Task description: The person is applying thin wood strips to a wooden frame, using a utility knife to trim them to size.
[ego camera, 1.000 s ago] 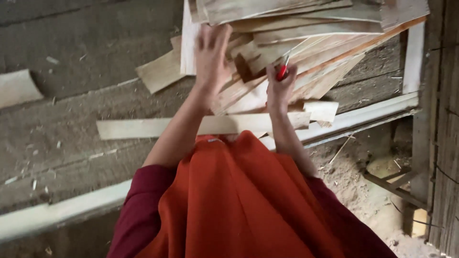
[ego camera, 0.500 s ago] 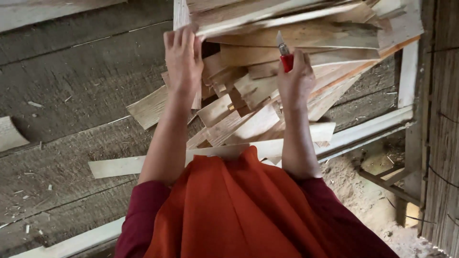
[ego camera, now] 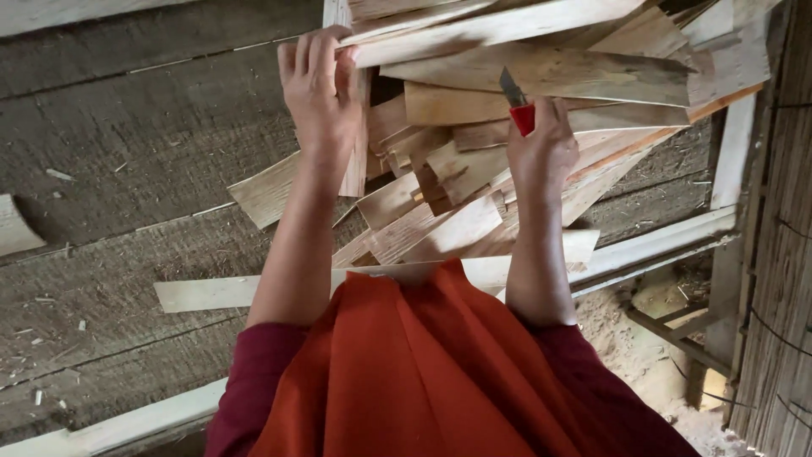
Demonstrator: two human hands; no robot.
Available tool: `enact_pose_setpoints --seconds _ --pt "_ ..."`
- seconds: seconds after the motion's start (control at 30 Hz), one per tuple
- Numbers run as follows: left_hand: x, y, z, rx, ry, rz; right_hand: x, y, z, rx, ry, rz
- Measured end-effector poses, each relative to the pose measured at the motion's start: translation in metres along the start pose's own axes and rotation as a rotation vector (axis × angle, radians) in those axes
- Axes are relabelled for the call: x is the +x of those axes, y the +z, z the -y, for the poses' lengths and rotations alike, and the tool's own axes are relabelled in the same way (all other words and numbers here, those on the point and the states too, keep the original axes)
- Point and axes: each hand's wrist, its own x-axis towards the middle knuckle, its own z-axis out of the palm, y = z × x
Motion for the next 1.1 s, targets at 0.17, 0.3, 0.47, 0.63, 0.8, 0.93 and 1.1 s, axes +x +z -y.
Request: enact_pose_setpoints --seconds 0.17,0.3,0.47,0.63,0.8,0.93,1.1 --pt "-0.02 0.003 0.006 -0.231 -0.226 -0.038 0.007 -0.001 -0.007 0.114 -0.016 -0.093" --pt "-0.038 -0.017 -0.011 -0.252 -0.3 0.172 0.006 -0.001 -0.005 0.234 0.104 -0.07" --pt "-0.078 -0.012 -0.009 -0.286 -0.036 0.088 0.001 0.02 -0.019 0.344 0.047 -0.34" --pt "-0.085 -0.019 -0.012 -0.594 -0.008 0.032 0.006 0.019 -0.02 0.413 -0.022 -0.474" --pt "-0.054 -0.069 -0.028 -0.685 -0.146 0.386 0.016 0.002 -0.001 0.39 -0.111 -0.5" --pt "-0.018 -0.088 -0.038 -0.654 -0.626 0.804 0.021 0.004 0.025 0.352 -0.249 -0.388" --pt "-0.021 0.003 0.01 -0.312 -0.162 0.422 0.038 0.009 0.078 0.324 -0.34 -0.054"
